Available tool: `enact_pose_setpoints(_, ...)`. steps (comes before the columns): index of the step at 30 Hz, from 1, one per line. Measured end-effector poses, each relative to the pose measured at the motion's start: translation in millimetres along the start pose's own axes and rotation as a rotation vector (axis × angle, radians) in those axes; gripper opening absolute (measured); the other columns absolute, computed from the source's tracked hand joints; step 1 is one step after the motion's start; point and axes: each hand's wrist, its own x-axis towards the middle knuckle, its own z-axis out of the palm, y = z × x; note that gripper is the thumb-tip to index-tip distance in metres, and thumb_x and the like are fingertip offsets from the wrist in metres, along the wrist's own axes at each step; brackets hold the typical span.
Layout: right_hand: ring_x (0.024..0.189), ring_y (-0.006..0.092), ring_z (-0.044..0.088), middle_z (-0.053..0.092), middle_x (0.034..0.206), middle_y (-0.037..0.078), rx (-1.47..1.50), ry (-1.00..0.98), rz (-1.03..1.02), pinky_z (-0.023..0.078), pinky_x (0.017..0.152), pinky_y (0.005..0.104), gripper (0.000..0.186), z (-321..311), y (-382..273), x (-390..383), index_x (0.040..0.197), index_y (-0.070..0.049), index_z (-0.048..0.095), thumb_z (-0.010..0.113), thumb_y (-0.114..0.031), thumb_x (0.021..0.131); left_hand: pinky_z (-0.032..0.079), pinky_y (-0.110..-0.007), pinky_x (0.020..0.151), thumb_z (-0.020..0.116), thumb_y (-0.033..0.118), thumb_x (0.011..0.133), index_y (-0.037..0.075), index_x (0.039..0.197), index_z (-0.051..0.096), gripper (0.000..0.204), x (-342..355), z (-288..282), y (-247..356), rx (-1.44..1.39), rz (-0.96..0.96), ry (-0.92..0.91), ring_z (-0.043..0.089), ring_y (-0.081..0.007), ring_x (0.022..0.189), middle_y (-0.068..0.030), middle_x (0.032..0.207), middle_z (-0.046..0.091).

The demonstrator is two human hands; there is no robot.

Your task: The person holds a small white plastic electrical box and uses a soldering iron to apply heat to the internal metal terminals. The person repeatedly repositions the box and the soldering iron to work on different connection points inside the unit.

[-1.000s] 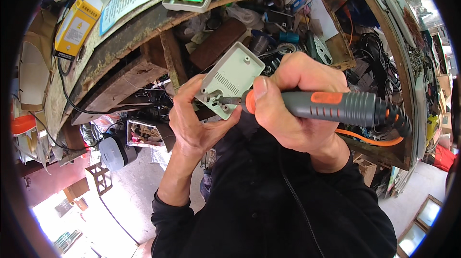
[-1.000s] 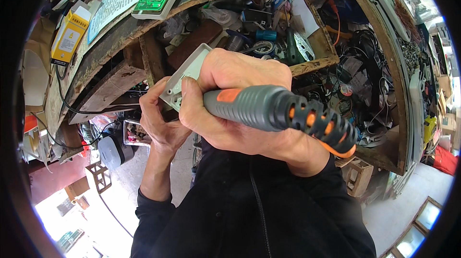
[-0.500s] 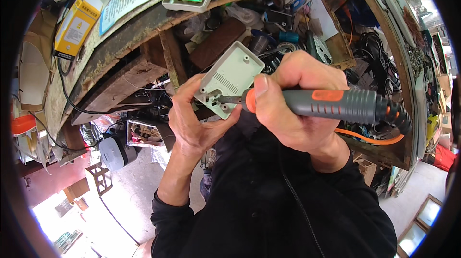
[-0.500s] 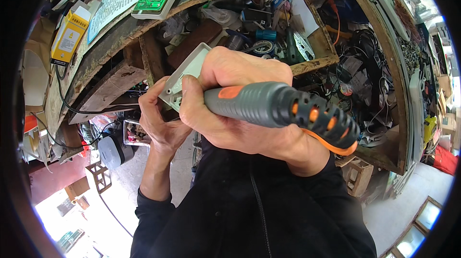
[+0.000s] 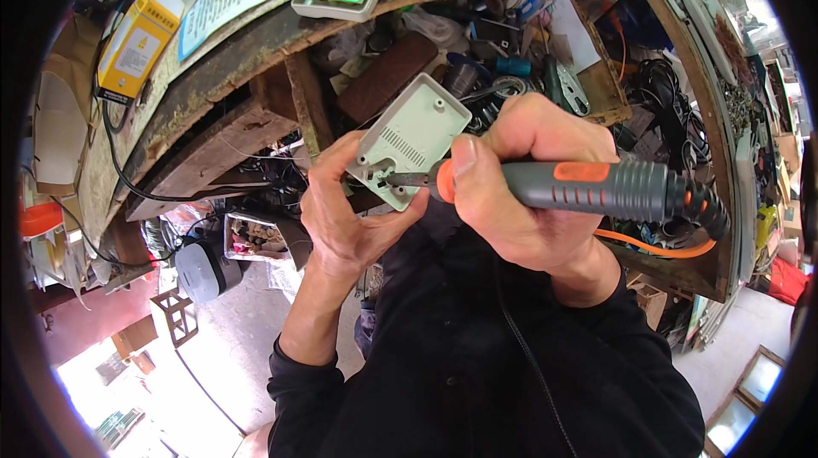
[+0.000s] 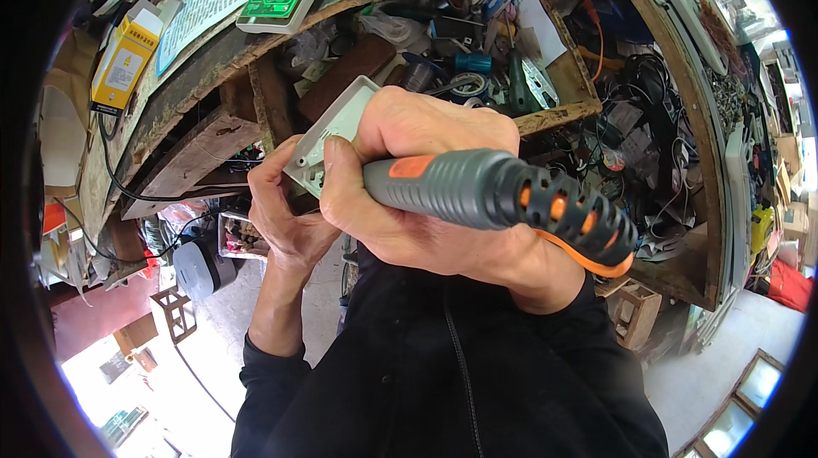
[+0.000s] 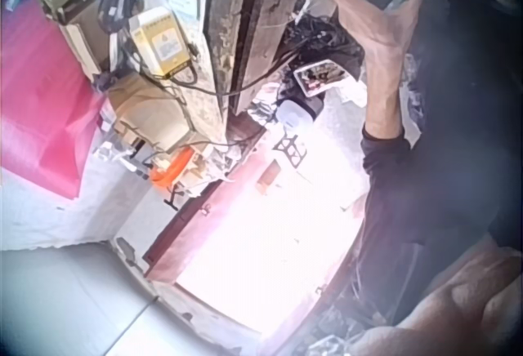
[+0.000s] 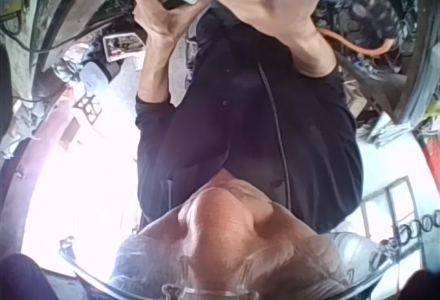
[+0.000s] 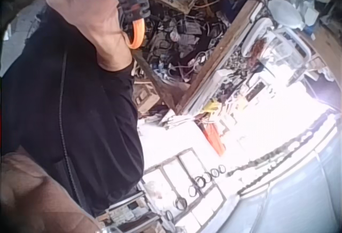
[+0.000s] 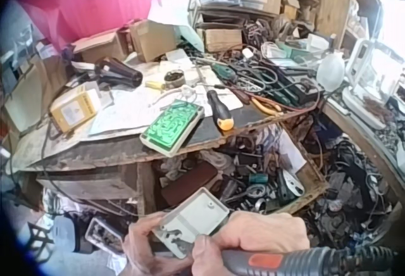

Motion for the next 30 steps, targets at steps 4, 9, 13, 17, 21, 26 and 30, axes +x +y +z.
enact_pose_setpoints(4, 0.051, 0.0144, 0.062, 0.064, 0.066, 0.004, -0.019, 0.004, 0.006, 0.048, 0.046, 0.0271, 0.015, 3, -1, 2, 0.076, -0.003, 0.063, 0.077, 0.000, 0.082, 0.060, -0.036, 0.083, 0.100, 0.018, 0.060, -0.003, 0.126, 0.052, 0.084, 0, 0, -1, -0.015, -0.019, 0.002, 0.074, -0.0316, 0.101, -0.0191, 0.117, 0.070)
enact_pose_setpoints(9, 0.047, 0.0120, 0.056, 0.060, 0.062, 0.004, 0.012, 0.052, 0.043, 0.043, 0.044, 0.0269, 0.020, 0, -4, 0, 0.071, -0.003, 0.061, 0.078, 0.000, 0.081, 0.060, -0.036, 0.085, 0.100, 0.017, 0.062, -0.004, 0.128, 0.056, 0.082, 2, -1, 0, -0.095, -0.064, -0.025, 0.073, -0.0325, 0.102, -0.0180, 0.122, 0.070)
enact_pose_setpoints(13, 0.053, 0.0072, 0.042, 0.054, 0.061, 0.002, -0.054, 0.048, 0.026, 0.031, 0.049, 0.0269, 0.025, -10, -14, 6, 0.072, -0.003, 0.053, 0.072, -0.001, 0.090, 0.058, -0.037, 0.092, 0.099, 0.015, 0.063, -0.003, 0.131, 0.059, 0.081, 13, -12, 0, -0.120, -0.090, -0.127, 0.072, -0.0324, 0.107, -0.0175, 0.128, 0.068)
enact_pose_setpoints(17, 0.054, 0.0069, 0.041, 0.052, 0.061, 0.002, -0.058, 0.067, 0.008, 0.030, 0.050, 0.0270, 0.026, -13, -18, 8, 0.072, -0.003, 0.053, 0.072, -0.001, 0.089, 0.054, -0.037, 0.100, 0.099, 0.013, 0.064, -0.003, 0.133, 0.059, 0.082, 19, -22, -8, -0.342, -0.178, -0.222, 0.069, -0.0280, 0.116, -0.0165, 0.129, 0.068)
enact_pose_setpoints(21, 0.052, 0.0056, 0.041, 0.053, 0.060, 0.001, -0.024, 0.042, -0.033, 0.030, 0.048, 0.0263, 0.026, -12, -24, 15, 0.071, -0.003, 0.053, 0.072, -0.001, 0.089, 0.053, -0.036, 0.103, 0.099, 0.010, 0.065, -0.003, 0.141, 0.052, 0.090, 17, -24, -4, -0.585, -0.332, -0.253, 0.066, -0.0233, 0.119, -0.0159, 0.129, 0.067)
enact_pose_setpoints(26, 0.050, 0.0031, 0.046, 0.062, 0.060, 0.002, -0.037, -0.006, -0.163, 0.033, 0.044, 0.0241, 0.027, -4, -22, 27, 0.068, -0.001, 0.056, 0.074, -0.002, 0.088, 0.054, -0.036, 0.102, 0.100, 0.009, 0.066, -0.003, 0.142, 0.048, 0.093, 18, -24, 3, -0.597, -0.333, -0.252, 0.067, -0.0221, 0.117, -0.0162, 0.127, 0.067)
enact_pose_setpoints(30, 0.049, 0.0031, 0.044, 0.049, 0.057, -0.003, -0.039, -0.041, -0.206, 0.031, 0.044, 0.0245, 0.029, 6, -20, 35, 0.066, -0.002, 0.052, 0.073, 0.001, 0.087, 0.055, -0.035, 0.101, 0.099, 0.011, 0.067, -0.003, 0.138, 0.050, 0.087, 18, -29, 4, -0.515, -0.364, -0.309, 0.067, -0.0209, 0.115, -0.0151, 0.125, 0.068)
